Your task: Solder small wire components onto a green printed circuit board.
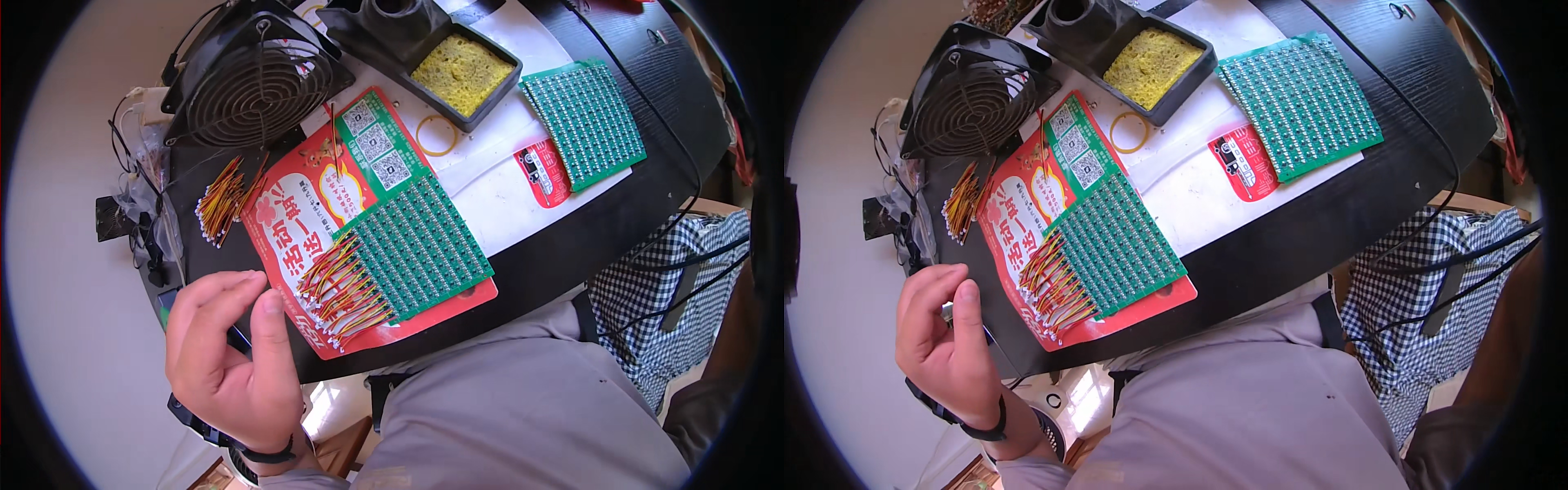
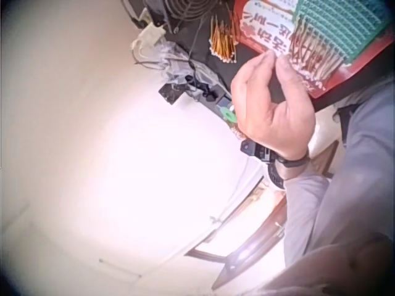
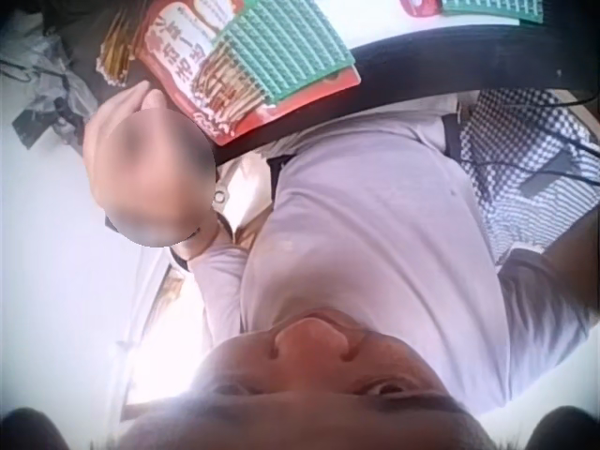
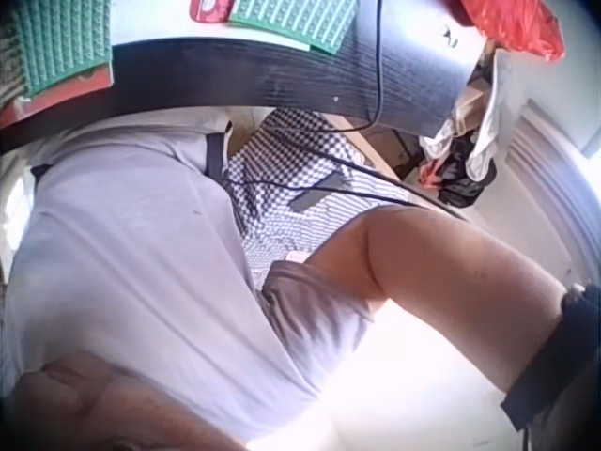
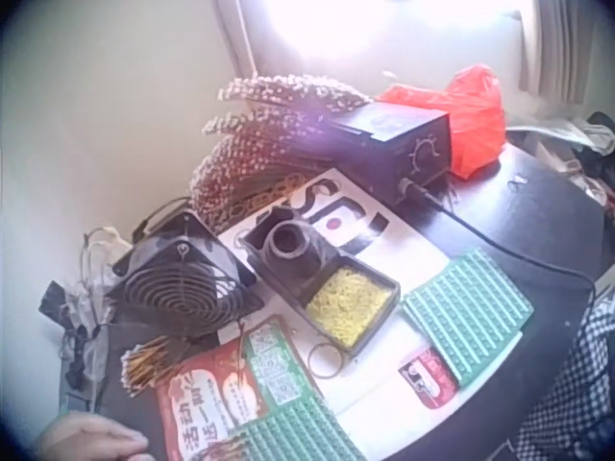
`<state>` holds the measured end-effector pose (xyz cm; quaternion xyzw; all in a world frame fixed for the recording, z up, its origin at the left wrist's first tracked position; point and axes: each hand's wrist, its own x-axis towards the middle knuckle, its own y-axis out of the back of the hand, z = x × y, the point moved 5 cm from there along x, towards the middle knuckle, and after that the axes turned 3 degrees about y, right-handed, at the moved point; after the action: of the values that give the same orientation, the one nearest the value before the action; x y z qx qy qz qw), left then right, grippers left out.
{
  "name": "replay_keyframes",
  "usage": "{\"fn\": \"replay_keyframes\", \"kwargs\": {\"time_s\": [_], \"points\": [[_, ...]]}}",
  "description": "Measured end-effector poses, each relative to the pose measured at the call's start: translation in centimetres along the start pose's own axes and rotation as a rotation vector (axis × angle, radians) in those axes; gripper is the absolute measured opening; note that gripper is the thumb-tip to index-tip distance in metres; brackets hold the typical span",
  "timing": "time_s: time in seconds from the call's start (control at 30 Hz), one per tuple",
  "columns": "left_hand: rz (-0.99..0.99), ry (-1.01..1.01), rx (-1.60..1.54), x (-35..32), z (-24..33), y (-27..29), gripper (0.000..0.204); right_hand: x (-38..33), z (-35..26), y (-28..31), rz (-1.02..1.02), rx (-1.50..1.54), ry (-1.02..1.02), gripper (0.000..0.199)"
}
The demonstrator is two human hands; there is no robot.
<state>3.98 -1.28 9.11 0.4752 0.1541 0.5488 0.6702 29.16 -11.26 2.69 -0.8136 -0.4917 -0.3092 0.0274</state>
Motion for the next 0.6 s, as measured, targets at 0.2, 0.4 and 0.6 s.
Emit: {"fn": "replay_keyframes", "kwargs": {"time_s": [0.2,0.4,0.6], "points": [[-0.018,-0.068,-0.002,0.2,1.1,-0.6,0.012,0.2,-0.2,1.5,-0.001,0.010,0.005,0.037],[-0.029,-0.087,0.026,0.2,1.9,-1.0,0.013,0.0,0.2,1.7,-0.009,0.017,0.010,0.037],[-0.030,-0.067,-0.035,0.7,1.3,-2.3,0.014,0.4,0.7,1.5,-0.025,0.002,0.007,0.038]]}}
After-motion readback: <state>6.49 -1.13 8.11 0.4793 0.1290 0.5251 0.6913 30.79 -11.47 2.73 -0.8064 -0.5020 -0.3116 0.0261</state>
